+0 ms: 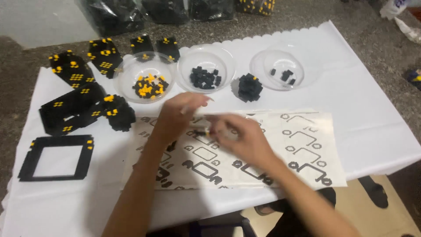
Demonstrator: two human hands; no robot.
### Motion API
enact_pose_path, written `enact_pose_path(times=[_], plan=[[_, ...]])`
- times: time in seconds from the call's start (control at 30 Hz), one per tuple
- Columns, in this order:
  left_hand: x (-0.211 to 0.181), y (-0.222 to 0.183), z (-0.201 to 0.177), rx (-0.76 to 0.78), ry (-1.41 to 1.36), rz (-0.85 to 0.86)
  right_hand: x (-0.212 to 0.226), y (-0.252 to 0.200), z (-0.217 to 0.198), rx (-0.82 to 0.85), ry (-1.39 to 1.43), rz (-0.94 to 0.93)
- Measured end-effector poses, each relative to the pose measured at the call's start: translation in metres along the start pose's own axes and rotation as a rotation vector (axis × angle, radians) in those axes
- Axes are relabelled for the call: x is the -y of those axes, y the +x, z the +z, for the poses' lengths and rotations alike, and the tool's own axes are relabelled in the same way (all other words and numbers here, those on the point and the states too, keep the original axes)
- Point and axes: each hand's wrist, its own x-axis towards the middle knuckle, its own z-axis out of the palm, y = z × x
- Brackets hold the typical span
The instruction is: Assembling small interlocking plastic blocks into a larger structure on a table.
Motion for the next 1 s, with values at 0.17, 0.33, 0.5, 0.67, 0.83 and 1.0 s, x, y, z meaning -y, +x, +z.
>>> enact_pose_path(times=[0.17, 0.33, 0.5, 0.67, 0.83, 1.0], plan=[[-0.026, -0.002, -0.001, -0.001, -0.812, -0.573, -0.034, 0.036, -0.020, 0.201, 0.223, 0.062], [-0.029, -0.006, 0.009, 0.003, -0.787, -0.626, -0.050, 0.047, -0.025, 0.193, 0.352, 0.116], [-0.046, 0.004, 0.012, -0.068, -1.019, -0.840, -0.059, 0.048, -0.022, 0.131, 0.509, 0.107], [-0.049, 0.003, 0.014, -0.153, -0.968, -0.927, -0.072, 0.049, -0.028, 0.104, 0.574, 0.189], [-0.061, 0.006, 0.009, -0.254, -0.894, -0.988, -0.074, 0.046, -0.028, 0.160, 0.541, 0.267], [-0.055, 0.003, 0.018, -0.268, -0.913, -0.930, -0.076, 0.047, -0.026, 0.216, 0.569, 0.281]])
